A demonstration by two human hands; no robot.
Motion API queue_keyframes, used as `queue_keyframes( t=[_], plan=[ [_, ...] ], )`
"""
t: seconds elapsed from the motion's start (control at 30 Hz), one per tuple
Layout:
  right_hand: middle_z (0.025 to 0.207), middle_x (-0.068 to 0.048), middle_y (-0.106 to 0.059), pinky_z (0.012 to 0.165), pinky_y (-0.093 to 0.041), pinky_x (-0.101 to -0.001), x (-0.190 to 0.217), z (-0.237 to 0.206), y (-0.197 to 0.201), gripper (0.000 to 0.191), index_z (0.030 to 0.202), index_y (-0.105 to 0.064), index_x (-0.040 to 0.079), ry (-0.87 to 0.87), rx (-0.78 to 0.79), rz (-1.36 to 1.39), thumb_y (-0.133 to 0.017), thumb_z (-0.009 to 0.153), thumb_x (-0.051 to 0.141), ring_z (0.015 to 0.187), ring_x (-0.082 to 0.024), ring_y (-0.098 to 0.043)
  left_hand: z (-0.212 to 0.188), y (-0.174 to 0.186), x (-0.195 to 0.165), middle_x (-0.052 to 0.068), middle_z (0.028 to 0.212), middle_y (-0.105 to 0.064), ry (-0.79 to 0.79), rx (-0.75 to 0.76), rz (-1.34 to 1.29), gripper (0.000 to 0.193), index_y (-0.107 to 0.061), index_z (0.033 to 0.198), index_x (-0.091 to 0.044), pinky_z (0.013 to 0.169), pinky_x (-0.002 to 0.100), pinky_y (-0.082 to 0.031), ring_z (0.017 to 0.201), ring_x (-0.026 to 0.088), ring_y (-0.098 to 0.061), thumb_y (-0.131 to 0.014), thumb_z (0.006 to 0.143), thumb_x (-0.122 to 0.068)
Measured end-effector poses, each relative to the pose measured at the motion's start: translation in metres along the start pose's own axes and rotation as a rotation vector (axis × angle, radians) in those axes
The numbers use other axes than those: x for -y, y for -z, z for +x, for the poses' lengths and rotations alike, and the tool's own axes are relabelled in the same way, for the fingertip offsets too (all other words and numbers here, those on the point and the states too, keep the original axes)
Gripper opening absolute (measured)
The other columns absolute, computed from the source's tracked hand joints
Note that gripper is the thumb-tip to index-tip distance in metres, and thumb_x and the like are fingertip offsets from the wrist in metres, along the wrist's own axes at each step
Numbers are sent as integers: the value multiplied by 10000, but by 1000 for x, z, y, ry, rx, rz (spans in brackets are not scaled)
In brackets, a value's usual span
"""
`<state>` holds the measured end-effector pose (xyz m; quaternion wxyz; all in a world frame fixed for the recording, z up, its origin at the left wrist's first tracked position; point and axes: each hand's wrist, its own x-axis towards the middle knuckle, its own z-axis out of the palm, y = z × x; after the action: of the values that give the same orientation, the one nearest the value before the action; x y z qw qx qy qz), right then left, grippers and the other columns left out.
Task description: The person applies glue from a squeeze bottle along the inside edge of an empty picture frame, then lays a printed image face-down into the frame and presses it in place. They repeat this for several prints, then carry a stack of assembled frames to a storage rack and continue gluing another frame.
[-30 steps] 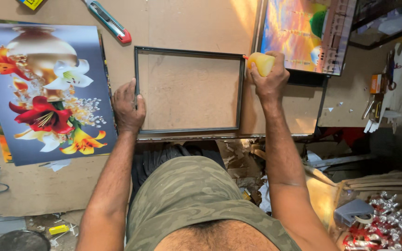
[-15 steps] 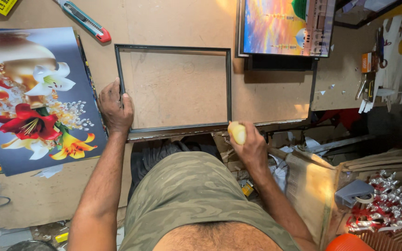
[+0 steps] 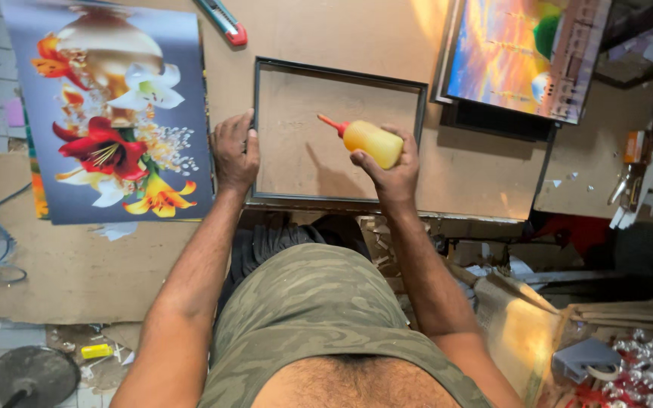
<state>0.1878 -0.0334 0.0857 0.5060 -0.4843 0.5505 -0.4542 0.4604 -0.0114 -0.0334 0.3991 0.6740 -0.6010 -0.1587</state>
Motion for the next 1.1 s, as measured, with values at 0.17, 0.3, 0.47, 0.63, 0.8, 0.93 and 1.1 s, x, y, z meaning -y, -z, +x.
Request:
queue_keyframes(
  t=[0.17, 0.3, 0.47, 0.63, 0.8, 0.93, 1.1],
  plan=[
    [1152, -113, -649, 841, -664, -306, -10, 55, -78, 509, 1309, -496, 24, 93, 106, 17, -823, 921, 49, 978, -184, -733, 4, 7, 7, 115, 1224, -656, -35, -44, -45, 415, -660, 1354, -76, 1016, 450, -445, 1149, 316, -593, -610, 943, -55],
    [1138, -110, -641, 817, -666, -304, -10, 80, -113, 503, 1295, -497, 21, 137, 132, -8, -832, 921, 45, 949, -179, -739, 6, 10, 11, 110, 1214, -660, -37, -54, -46, 428, -662, 1350, -75, 985, 447, -443, 1124, 311, -590, -614, 926, -51],
    [1106, -105, -663, 794, -666, -296, -10, 88, -132, 519, 1298, -495, 28, 141, 152, -76, -841, 916, 82, 922, -174, -753, 7, 13, 16, 99, 1226, -657, -36, -60, -61, 429, -659, 1363, -76, 992, 430, -439, 1132, 297, -588, -615, 938, -45],
    [1138, -114, -664, 811, -671, -298, -12, 89, -138, 492, 1305, -506, 34, 269, 185, -230, -842, 951, 94, 971, -183, -752, 5, 14, 18, 97, 1229, -651, -9, -45, -75, 436, -658, 1363, -70, 1006, 424, -439, 1147, 293, -584, -618, 930, -42],
    [1153, -157, -710, 787, -644, -294, -18, 77, -130, 458, 1301, -522, 37, 290, 264, -394, -815, 961, 131, 974, -209, -786, 4, 13, 19, 93, 1236, -657, -3, -49, -92, 419, -662, 1358, -70, 1014, 418, -436, 1159, 286, -592, -614, 943, -34],
    [1166, -170, -751, 802, -636, -308, -17, 29, -116, 455, 1316, -548, 62, 310, 414, -580, -808, 969, 200, 1001, -237, -796, 5, 14, 21, 106, 1230, -657, -12, -56, -124, 414, -669, 1347, -69, 1014, 417, -441, 1150, 294, -595, -613, 938, -33],
    [1236, -221, -707, 880, -639, -385, 1, -44, -96, 500, 1288, -594, 48, 453, 651, -600, -839, 860, 132, 1076, -302, -729, 4, 17, 17, 111, 1224, -658, -14, -52, -133, 407, -669, 1344, -76, 1014, 423, -443, 1152, 296, -601, -619, 941, -42]
  ],
)
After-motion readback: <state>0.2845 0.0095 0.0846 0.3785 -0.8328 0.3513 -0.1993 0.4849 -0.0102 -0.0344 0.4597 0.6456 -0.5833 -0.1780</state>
